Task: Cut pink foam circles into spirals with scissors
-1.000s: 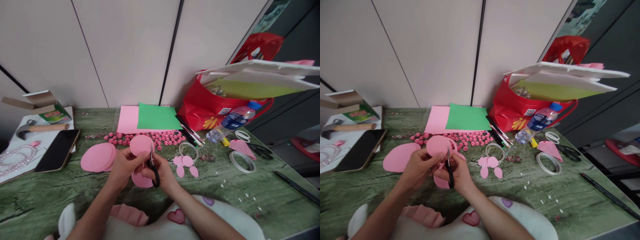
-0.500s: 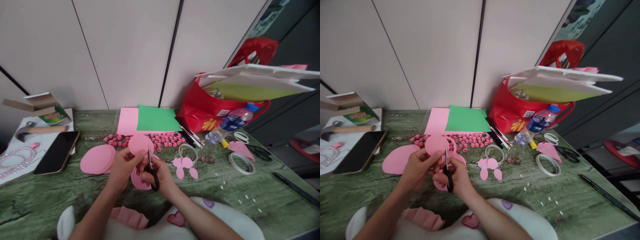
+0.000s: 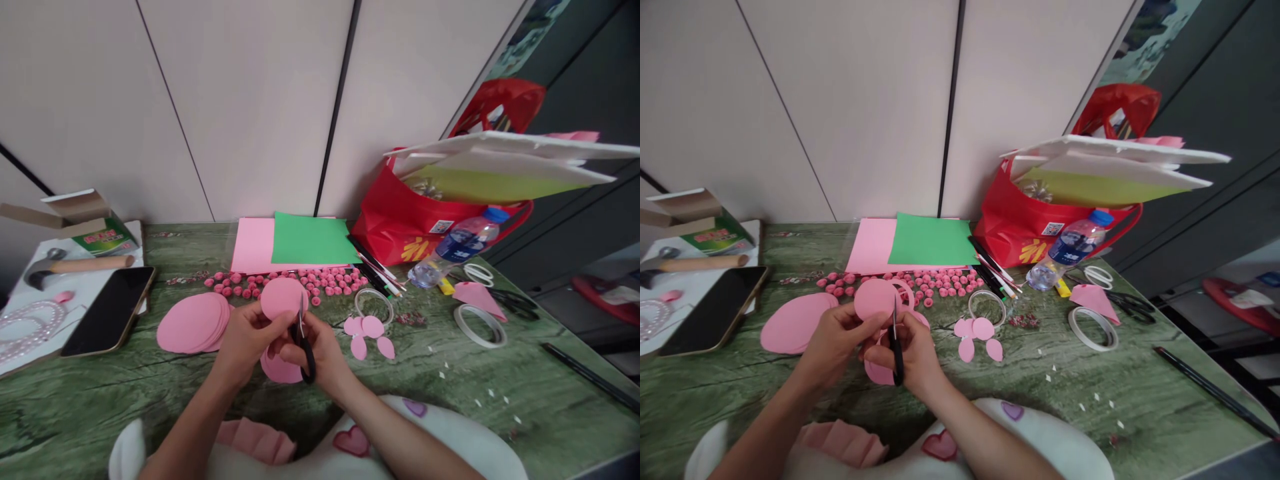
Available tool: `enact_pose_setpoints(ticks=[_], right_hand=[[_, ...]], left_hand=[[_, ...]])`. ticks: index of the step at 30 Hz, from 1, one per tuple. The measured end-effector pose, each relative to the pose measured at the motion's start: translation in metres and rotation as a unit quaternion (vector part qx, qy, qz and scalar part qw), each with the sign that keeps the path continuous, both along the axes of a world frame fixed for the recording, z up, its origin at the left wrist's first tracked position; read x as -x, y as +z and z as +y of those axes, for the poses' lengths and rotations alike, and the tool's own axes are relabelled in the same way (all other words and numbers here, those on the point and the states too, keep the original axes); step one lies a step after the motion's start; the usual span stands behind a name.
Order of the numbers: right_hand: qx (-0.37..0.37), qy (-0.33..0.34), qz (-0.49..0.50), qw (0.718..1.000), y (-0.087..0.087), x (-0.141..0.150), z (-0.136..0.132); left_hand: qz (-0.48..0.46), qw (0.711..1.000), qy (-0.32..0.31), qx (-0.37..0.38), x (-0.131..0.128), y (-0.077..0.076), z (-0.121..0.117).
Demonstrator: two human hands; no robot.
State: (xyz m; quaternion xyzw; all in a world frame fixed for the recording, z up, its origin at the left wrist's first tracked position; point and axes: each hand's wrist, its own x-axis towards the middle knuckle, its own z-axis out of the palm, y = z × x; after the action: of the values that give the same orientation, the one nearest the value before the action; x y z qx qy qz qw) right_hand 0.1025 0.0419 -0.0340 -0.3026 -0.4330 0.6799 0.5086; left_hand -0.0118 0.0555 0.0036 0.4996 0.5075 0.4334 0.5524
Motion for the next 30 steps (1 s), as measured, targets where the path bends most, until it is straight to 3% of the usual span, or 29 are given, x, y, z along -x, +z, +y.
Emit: enact_pose_setpoints(ticks=[30], right_hand=[[0.049, 0.009, -0.022, 0.999, -0.006, 0.0021, -0.0041]], left_hand=[[-0.073, 0.997, 0.031, -0.024, 0.0036, 0.0035, 0.0006]])
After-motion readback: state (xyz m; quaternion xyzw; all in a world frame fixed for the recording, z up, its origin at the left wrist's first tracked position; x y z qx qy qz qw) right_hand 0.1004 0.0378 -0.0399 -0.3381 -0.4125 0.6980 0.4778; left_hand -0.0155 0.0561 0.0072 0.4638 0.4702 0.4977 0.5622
